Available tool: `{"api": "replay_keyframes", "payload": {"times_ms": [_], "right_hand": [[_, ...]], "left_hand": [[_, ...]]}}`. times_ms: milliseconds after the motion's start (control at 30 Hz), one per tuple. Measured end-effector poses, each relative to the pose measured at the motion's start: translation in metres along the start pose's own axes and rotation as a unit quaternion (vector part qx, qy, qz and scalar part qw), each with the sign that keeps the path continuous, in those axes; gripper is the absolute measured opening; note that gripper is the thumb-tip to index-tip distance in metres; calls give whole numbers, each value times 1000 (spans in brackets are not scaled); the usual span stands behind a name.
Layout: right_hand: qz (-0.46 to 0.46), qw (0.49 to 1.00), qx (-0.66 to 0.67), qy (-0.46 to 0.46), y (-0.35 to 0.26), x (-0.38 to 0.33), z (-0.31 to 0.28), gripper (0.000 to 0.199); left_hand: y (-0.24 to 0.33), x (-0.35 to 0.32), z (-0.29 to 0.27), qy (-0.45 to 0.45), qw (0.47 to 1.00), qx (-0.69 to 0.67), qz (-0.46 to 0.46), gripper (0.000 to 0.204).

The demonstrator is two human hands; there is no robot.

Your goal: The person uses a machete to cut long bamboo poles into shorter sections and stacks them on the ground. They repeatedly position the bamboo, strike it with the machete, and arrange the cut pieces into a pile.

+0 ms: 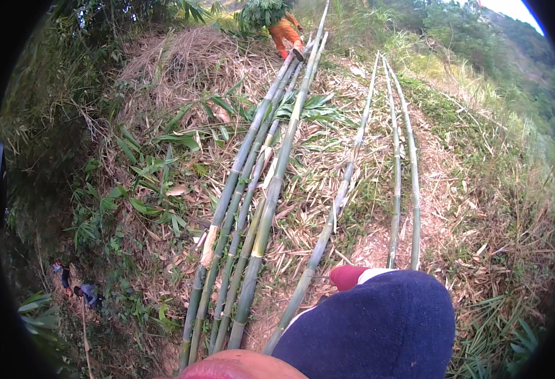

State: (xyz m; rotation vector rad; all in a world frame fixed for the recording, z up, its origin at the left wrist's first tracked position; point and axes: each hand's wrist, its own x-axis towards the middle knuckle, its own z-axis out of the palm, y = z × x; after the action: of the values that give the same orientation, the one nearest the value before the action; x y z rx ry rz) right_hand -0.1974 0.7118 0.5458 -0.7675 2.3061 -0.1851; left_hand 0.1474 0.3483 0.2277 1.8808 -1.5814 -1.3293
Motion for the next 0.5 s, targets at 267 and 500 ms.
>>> {"api": "replay_keyframes", "payload": {"times_ms": [267,500], "right_hand": [[-20,1000,-16,7,6,3,-5,16],[-65,995,-76,-15,13,9,-7,13]], "left_hand": [[-7,0,4,4,1000,8,-2,52],[-38,-6,-4,33,999,9,-24,55]]}}
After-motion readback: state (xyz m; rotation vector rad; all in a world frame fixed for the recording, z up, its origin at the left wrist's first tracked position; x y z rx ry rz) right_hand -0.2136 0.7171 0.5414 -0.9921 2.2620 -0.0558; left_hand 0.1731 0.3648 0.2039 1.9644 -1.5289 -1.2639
